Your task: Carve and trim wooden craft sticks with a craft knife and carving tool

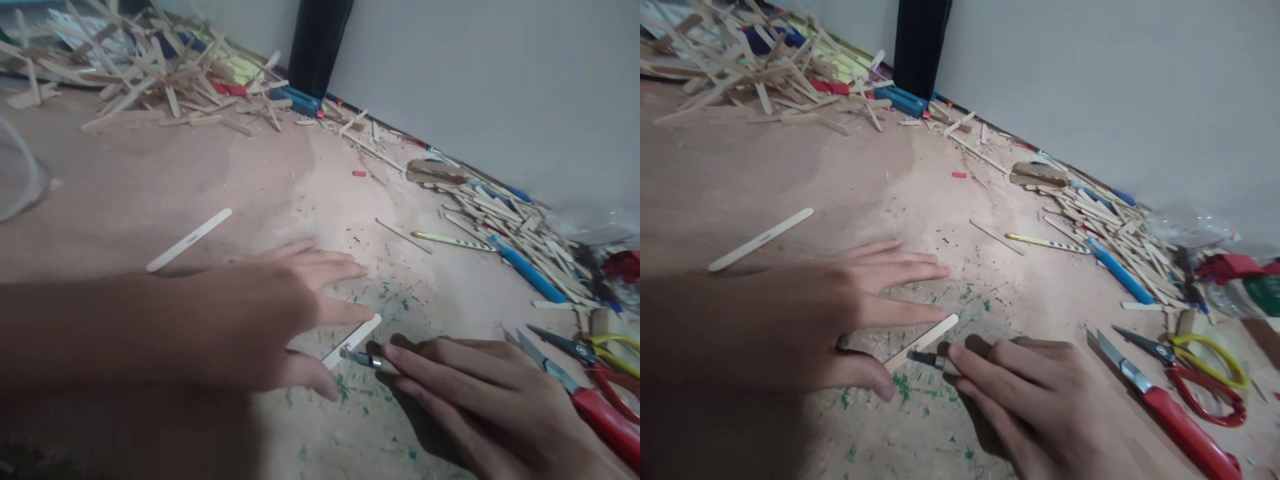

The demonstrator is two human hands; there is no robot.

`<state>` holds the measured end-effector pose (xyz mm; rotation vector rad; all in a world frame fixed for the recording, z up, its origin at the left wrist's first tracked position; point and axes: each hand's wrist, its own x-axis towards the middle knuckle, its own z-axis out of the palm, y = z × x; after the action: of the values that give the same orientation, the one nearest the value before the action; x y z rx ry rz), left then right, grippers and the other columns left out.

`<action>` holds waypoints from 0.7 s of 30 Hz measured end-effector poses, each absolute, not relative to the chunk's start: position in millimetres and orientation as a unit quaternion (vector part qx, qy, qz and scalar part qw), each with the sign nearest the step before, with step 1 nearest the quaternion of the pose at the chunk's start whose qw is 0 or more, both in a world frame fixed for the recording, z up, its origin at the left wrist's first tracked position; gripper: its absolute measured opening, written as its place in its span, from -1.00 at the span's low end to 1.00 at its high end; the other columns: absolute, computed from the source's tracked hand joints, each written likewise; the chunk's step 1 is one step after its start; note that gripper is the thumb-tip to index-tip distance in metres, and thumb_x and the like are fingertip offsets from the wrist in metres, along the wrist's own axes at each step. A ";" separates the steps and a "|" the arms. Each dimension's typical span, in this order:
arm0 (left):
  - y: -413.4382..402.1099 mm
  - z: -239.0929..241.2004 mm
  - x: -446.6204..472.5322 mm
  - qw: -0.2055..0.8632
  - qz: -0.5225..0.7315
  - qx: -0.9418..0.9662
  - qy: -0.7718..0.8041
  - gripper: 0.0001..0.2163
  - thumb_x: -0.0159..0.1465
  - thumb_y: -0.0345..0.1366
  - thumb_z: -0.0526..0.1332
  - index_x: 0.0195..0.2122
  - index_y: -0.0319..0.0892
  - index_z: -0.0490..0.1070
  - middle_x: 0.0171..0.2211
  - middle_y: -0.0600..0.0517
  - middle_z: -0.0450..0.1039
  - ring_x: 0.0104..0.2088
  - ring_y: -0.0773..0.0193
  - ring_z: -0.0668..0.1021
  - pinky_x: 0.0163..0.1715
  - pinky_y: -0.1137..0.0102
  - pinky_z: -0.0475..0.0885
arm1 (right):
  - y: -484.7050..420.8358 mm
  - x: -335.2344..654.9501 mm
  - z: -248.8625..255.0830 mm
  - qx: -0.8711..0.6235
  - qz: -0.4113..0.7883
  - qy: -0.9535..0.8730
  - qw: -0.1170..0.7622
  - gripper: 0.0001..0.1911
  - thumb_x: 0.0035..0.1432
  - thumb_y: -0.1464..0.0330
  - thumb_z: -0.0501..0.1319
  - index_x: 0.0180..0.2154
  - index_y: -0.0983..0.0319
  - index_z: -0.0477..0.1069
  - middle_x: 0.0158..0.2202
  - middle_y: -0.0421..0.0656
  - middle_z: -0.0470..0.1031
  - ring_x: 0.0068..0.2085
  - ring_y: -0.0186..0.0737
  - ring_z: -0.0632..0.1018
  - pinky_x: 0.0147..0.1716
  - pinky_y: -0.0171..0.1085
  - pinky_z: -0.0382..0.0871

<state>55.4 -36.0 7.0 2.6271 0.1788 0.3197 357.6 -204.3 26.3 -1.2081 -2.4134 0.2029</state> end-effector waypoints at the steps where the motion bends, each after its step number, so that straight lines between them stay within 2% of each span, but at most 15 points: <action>1: -34.8 9.7 56.0 0.244 0.123 0.960 0.070 -0.38 0.61 0.12 0.66 0.55 -0.05 0.73 0.71 -0.38 0.55 0.74 -0.37 0.57 0.74 -0.22 0.50 | -204.4 358.9 27.2 -0.447 0.076 -0.863 0.222 -0.71 0.93 0.47 0.12 0.33 0.19 0.60 -0.24 -0.19 0.78 -0.44 -0.27 0.73 -0.52 -0.22 0.56; 3: -32.8 16.7 57.2 0.257 0.135 0.954 0.081 -0.50 0.51 0.03 0.77 0.35 -0.01 0.81 0.45 -0.19 0.76 0.46 -0.19 0.76 0.49 0.00 0.64 | -205.7 362.1 28.3 -0.465 0.075 -0.850 0.237 -0.69 0.89 0.50 0.17 0.37 0.17 0.62 -0.20 -0.16 0.83 -0.43 -0.24 0.77 -0.53 -0.21 0.58; 5: -31.7 23.7 58.2 0.274 0.141 0.948 0.081 -0.73 0.45 -0.19 0.80 0.06 0.02 0.83 0.10 0.03 0.81 0.12 0.00 0.80 0.20 0.14 0.61 | -207.7 365.3 28.4 -0.480 0.071 -0.838 0.251 -0.63 0.82 0.55 0.22 0.40 0.13 0.65 -0.17 -0.15 0.87 -0.43 -0.22 0.79 -0.56 -0.19 0.58; 7: -31.7 28.4 57.9 0.271 0.136 0.951 0.063 -0.86 0.52 -0.41 0.60 -0.11 -0.02 0.74 -0.10 0.12 0.75 -0.08 0.12 0.74 0.04 0.18 0.53 | -209.9 368.2 27.4 -0.492 0.072 -0.828 0.259 -0.57 0.79 0.57 0.24 0.41 0.06 0.67 -0.20 -0.18 0.87 -0.46 -0.19 0.78 -0.57 -0.17 0.57; 9: -32.5 30.3 56.1 0.236 0.135 0.962 0.032 -0.77 0.57 -0.53 0.35 -0.21 -0.06 0.63 -0.18 0.11 0.71 -0.19 0.16 0.67 -0.03 0.16 0.50 | -211.9 370.8 25.2 -0.504 0.071 -0.816 0.276 -0.56 0.81 0.54 0.24 0.43 0.01 0.69 -0.27 -0.21 0.83 -0.50 -0.16 0.73 -0.59 -0.14 0.53; 11: -33.5 30.5 53.3 0.167 0.135 0.977 0.002 -0.68 0.62 -0.57 0.19 -0.23 -0.08 0.58 -0.20 0.05 0.69 -0.25 0.14 0.62 -0.08 0.12 0.49 | -213.6 373.0 22.5 -0.511 0.068 -0.803 0.298 -0.59 0.84 0.49 0.25 0.44 0.01 0.70 -0.31 -0.20 0.80 -0.54 -0.15 0.68 -0.61 -0.13 0.49; 14: -33.7 30.7 50.1 0.071 0.123 0.989 -0.030 -0.61 0.71 -0.59 0.12 -0.17 -0.10 0.65 -0.16 0.01 0.72 -0.23 0.10 0.64 -0.07 0.11 0.52 | -215.8 374.6 20.2 -0.523 0.064 -0.789 0.315 -0.61 0.83 0.44 0.31 0.42 0.01 0.76 -0.30 -0.15 0.82 -0.52 -0.12 0.71 -0.62 -0.15 0.49; 18: -30.6 29.5 50.4 0.117 0.134 0.984 0.005 -0.59 0.79 -0.50 0.09 -0.16 -0.09 0.66 -0.19 0.04 0.69 -0.23 0.13 0.62 -0.12 0.18 0.50 | -217.3 372.8 22.3 -0.528 0.067 -0.780 0.328 -0.51 0.78 0.42 0.34 0.51 -0.08 0.76 -0.26 -0.13 0.86 -0.47 -0.05 0.78 -0.60 -0.17 0.57; 21: -28.4 23.8 51.1 0.119 0.141 0.982 0.034 -0.58 0.83 -0.43 0.06 -0.06 -0.08 0.70 -0.12 0.02 0.71 -0.16 0.12 0.66 -0.12 0.22 0.51 | -216.3 371.5 26.7 -0.518 0.074 -0.791 0.318 -0.46 0.80 0.43 0.30 0.58 -0.09 0.69 -0.18 -0.11 0.87 -0.42 -0.03 0.81 -0.58 -0.16 0.63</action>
<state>51.1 -28.4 23.8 2.8714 0.0993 0.4114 371.5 -216.3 26.7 -1.3627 -2.0805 0.1959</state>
